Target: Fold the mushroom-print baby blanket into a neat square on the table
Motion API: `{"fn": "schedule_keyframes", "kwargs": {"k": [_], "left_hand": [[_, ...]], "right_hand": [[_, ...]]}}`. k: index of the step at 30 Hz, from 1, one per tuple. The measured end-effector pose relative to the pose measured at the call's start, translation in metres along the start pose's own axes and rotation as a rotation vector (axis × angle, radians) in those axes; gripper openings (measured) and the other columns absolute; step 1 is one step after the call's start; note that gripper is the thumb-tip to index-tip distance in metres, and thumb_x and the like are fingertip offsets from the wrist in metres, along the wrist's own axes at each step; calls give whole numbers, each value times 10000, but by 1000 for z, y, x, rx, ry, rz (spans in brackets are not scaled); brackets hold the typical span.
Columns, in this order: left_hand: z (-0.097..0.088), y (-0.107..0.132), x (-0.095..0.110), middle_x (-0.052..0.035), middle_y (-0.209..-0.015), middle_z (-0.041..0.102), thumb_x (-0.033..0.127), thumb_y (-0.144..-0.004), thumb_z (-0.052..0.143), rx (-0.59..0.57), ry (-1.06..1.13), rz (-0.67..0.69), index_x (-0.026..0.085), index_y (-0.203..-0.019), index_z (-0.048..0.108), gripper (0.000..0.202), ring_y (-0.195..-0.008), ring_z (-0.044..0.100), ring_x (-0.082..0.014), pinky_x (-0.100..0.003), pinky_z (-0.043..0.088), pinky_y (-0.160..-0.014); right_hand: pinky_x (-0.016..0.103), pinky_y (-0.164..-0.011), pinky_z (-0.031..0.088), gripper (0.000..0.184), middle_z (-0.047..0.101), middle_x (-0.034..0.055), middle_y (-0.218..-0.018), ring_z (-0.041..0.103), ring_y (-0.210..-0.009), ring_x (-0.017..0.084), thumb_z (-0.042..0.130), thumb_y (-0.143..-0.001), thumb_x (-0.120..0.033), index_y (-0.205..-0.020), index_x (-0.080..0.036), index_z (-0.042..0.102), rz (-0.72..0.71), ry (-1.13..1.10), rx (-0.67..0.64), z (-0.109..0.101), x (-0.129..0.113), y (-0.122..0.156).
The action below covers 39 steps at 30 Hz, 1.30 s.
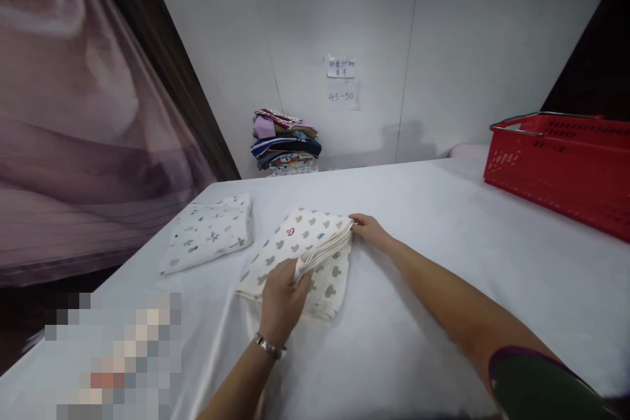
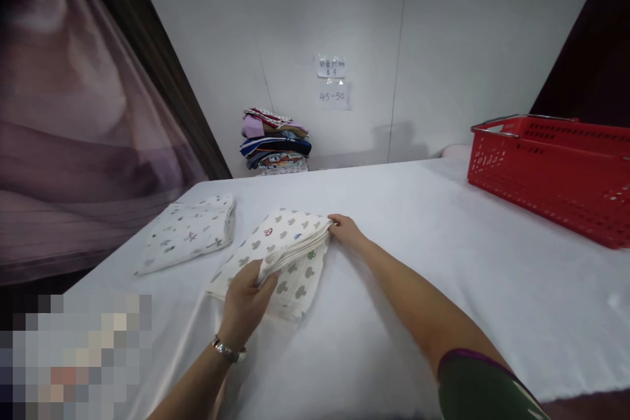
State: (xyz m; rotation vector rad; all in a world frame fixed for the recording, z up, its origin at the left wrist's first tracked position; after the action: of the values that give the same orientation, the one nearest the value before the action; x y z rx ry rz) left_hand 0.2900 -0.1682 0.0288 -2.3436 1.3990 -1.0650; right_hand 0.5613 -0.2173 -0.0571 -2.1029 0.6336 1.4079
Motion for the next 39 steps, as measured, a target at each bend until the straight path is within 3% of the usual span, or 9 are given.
{"fn": "schedule_keyframes", "kwargs": {"k": [2, 6, 14, 24, 28, 30, 33, 36, 39], "left_hand": [[6, 8, 3, -14, -774, 592, 200, -778, 491, -50, -45, 121, 211, -804, 552, 67, -753, 525, -166, -296, 405, -676], [23, 28, 6, -46, -907, 617, 114, -719, 511, -188, -134, 311, 209, -986, 560, 288, -859, 534, -202, -348, 415, -768], [36, 36, 10, -36, -874, 593, 55, -704, 496, -274, -250, 284, 191, -964, 553, 299, -845, 503, -202, -365, 412, -768], [31, 45, 13, -58, -981, 593, 82, -748, 479, -305, -225, 319, 192, -1091, 523, 364, -912, 500, -209, -394, 414, -823], [25, 51, 17, -93, -1140, 557, 161, -806, 451, -292, -218, 321, 166, -1226, 441, 419, -1048, 477, -218, -407, 385, -916], [23, 54, 19, -102, -1282, 475, 218, -829, 445, -287, -248, 358, 175, -1280, 397, 455, -1184, 399, -239, -432, 338, -979], [27, 60, 19, -69, -1398, 357, 305, -848, 439, -334, -297, 423, 221, -1319, 360, 484, -1278, 303, -250, -474, 265, -1033], [32, 65, 17, -39, -1407, 350, 375, -856, 429, -405, -308, 433, 254, -1331, 341, 498, -1285, 299, -245, -495, 221, -1053], [34, 70, 16, -36, -1415, 336, 380, -851, 441, -431, -297, 412, 261, -1335, 336, 510, -1304, 267, -251, -512, 186, -1065]], "right_hand": [[283, -743, 462, 359, 649, 28, -952, 582, -776, 143, 530, -703, -230, -1048, -183, 616, -19, 96, 10, 0, 1, -2], [278, -771, 438, 331, 650, 12, -976, 578, -822, 158, 539, -696, -203, -1008, -219, 645, -76, 261, 4, -2, -1, -9], [263, -776, 405, 293, 645, 8, -1006, 551, -926, 175, 447, -762, -186, -962, -238, 654, -96, 541, -22, -4, -8, -14], [262, -841, 386, 340, 617, 20, -1074, 520, -1000, 178, 397, -787, -174, -1038, -230, 618, -119, 621, -92, 0, -11, -4], [294, -886, 389, 411, 593, 28, -1143, 527, -1025, 194, 439, -768, -217, -1158, -224, 568, -47, 531, -174, -3, -11, -5], [319, -963, 344, 510, 498, 56, -1277, 459, -1143, 213, 474, -749, -237, -1257, -187, 487, -19, 502, -142, -6, -16, -4], [347, -1068, 192, 563, 299, 54, -1423, 229, -1312, 206, 447, -790, -296, -1336, -176, 383, -177, 552, -71, 3, -36, 4], [406, -1085, 74, 595, 193, 44, -1463, 100, -1347, 213, 374, -846, -449, -1377, -193, 300, -284, 681, -186, 29, -48, 18], [456, -1069, 41, 643, 178, 75, -1465, 77, -1348, 241, 308, -853, -546, -1374, -170, 296, -202, 815, -333, 46, -43, 27]]}}
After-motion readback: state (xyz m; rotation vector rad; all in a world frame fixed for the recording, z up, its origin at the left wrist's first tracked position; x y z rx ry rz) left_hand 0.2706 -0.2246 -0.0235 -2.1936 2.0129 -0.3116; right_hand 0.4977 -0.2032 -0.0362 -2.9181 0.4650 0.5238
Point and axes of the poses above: each hand's wrist, its own y-axis away from the middle knuckle, its own z-axis out of the palm, x = y × z, the point moved 5 cm from there along -y, towards the middle knuckle
